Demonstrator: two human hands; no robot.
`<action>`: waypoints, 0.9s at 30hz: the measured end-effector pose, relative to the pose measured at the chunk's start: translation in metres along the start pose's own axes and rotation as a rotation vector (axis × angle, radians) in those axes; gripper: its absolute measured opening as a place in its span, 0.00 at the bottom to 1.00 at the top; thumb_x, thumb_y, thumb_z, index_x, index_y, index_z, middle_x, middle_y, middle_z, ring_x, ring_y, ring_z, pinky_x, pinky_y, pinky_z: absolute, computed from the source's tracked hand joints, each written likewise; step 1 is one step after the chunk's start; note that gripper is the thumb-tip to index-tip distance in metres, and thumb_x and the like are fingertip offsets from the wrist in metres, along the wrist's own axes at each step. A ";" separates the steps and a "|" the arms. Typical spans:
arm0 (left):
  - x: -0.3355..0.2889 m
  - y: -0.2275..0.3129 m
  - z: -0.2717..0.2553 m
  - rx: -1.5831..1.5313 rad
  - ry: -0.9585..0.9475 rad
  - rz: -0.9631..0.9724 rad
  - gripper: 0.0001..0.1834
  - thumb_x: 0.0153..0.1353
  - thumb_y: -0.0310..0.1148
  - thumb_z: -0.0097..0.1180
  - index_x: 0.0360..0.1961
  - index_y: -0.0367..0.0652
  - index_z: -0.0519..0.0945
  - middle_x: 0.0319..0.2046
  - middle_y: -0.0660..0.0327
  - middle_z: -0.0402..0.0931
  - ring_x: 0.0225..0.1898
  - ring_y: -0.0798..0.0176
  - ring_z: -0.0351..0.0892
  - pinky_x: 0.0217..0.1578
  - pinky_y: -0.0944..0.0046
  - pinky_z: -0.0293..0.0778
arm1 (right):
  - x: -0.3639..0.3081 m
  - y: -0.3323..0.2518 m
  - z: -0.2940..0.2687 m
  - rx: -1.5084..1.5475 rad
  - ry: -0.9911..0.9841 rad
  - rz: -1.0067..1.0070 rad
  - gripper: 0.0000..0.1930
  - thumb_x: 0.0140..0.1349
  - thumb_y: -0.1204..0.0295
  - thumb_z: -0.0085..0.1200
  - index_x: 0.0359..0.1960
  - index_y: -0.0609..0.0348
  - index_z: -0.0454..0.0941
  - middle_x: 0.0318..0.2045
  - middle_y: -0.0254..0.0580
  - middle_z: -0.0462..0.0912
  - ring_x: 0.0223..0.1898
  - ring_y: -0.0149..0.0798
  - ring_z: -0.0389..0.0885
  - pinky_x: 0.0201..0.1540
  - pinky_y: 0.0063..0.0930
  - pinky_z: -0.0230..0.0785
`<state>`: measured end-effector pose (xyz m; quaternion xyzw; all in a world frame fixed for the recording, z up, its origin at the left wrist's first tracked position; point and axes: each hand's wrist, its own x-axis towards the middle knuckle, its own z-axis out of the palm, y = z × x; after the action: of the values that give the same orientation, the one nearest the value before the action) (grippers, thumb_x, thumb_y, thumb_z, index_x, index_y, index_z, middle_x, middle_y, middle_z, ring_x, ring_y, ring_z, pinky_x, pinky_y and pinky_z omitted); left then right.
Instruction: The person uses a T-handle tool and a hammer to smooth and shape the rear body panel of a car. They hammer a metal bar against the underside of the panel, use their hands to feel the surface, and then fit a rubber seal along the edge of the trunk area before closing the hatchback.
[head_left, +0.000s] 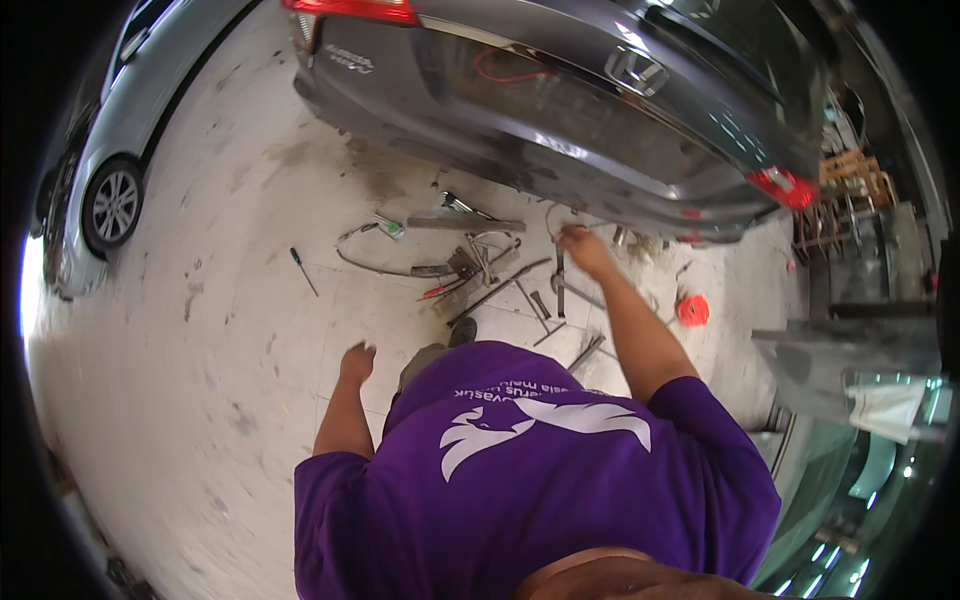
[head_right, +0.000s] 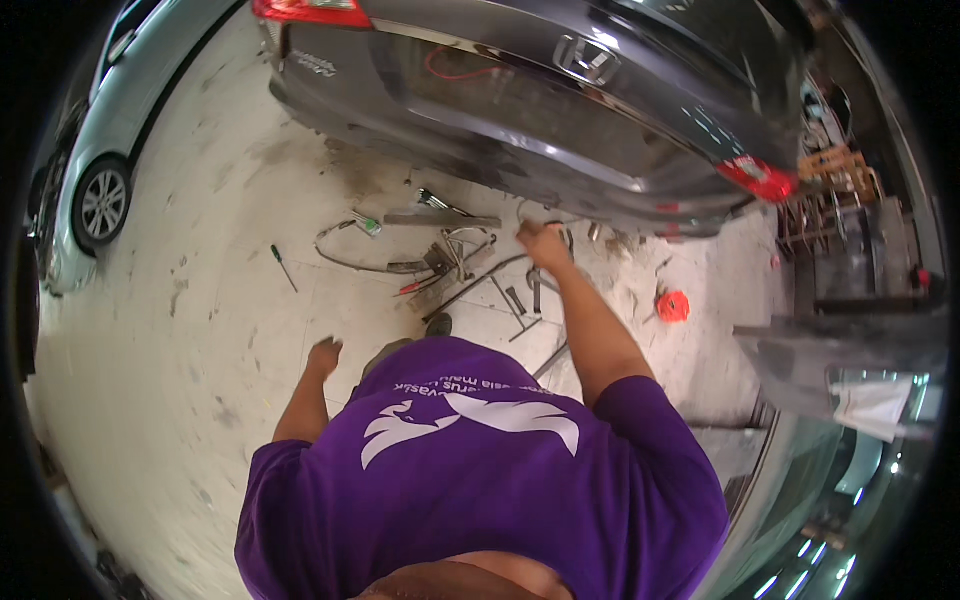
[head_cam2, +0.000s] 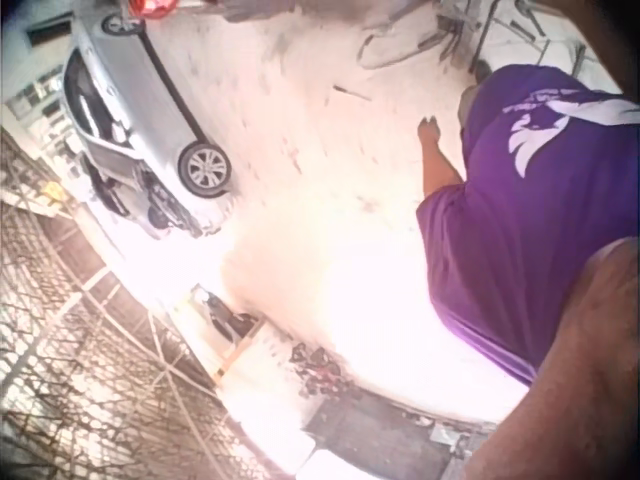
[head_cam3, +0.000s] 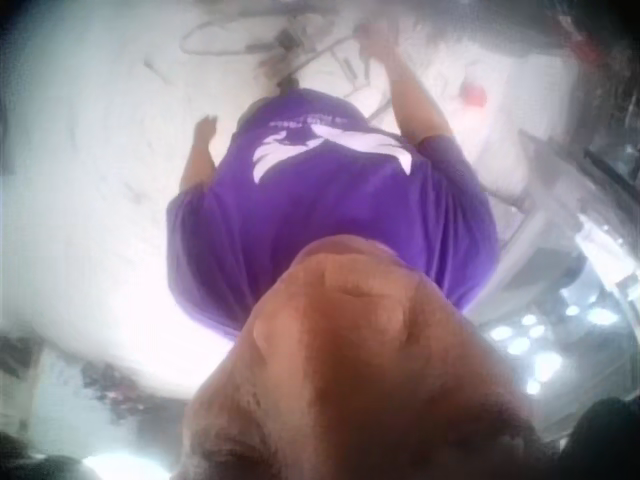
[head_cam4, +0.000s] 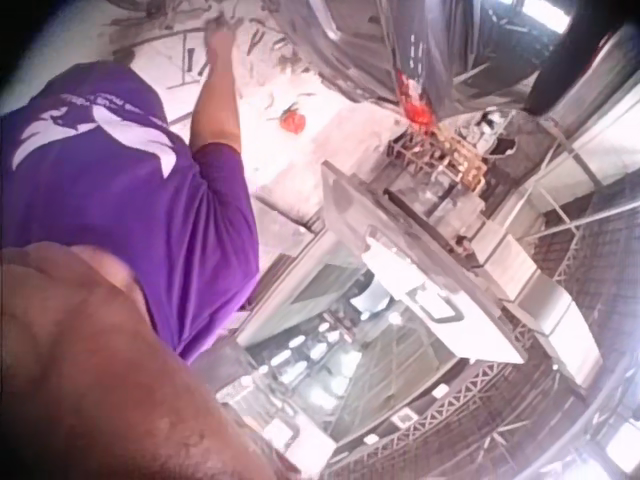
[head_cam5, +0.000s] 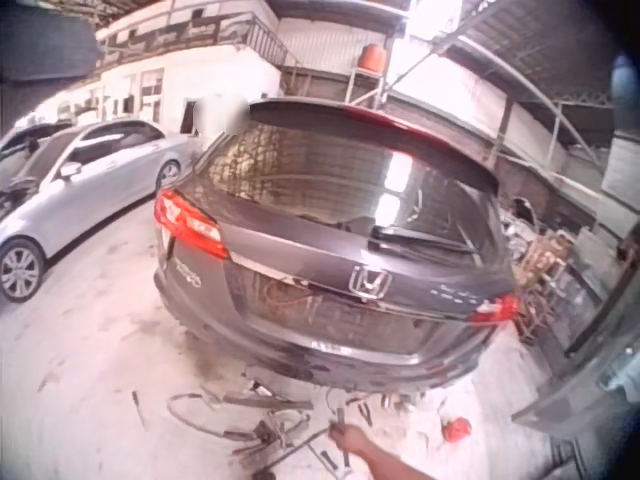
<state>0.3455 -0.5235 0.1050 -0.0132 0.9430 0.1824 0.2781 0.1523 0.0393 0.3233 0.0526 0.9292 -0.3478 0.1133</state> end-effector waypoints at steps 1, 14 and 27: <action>0.006 0.019 0.020 -0.029 -0.091 -0.058 0.33 0.66 0.51 0.38 0.56 0.29 0.71 0.57 0.42 0.69 0.61 0.44 0.66 0.62 0.54 0.61 | -0.041 0.043 0.020 -0.154 -0.067 0.033 0.24 0.59 0.57 0.52 0.53 0.60 0.75 0.48 0.57 0.79 0.51 0.52 0.78 0.53 0.39 0.68; 0.036 0.050 -0.030 0.345 -0.372 0.152 0.32 0.66 0.53 0.38 0.50 0.31 0.76 0.53 0.42 0.72 0.58 0.45 0.69 0.60 0.53 0.62 | -0.579 0.230 0.142 0.552 0.086 1.399 0.10 0.58 0.63 0.52 0.35 0.56 0.75 0.25 0.37 0.74 0.21 0.36 0.71 0.22 0.34 0.61; 0.139 0.559 -0.306 -1.763 -0.248 0.577 0.39 0.67 0.57 0.41 0.67 0.37 0.53 0.67 0.48 0.53 0.65 0.46 0.57 0.66 0.49 0.52 | -0.549 0.183 0.199 -0.104 0.083 0.452 0.12 0.56 0.62 0.49 0.30 0.57 0.77 0.32 0.45 0.80 0.35 0.45 0.78 0.37 0.40 0.69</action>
<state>-0.0017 -0.0990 0.4582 0.0347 0.3947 0.8937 0.2105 0.7512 0.0356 0.1968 0.2677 0.9143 -0.2627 0.1527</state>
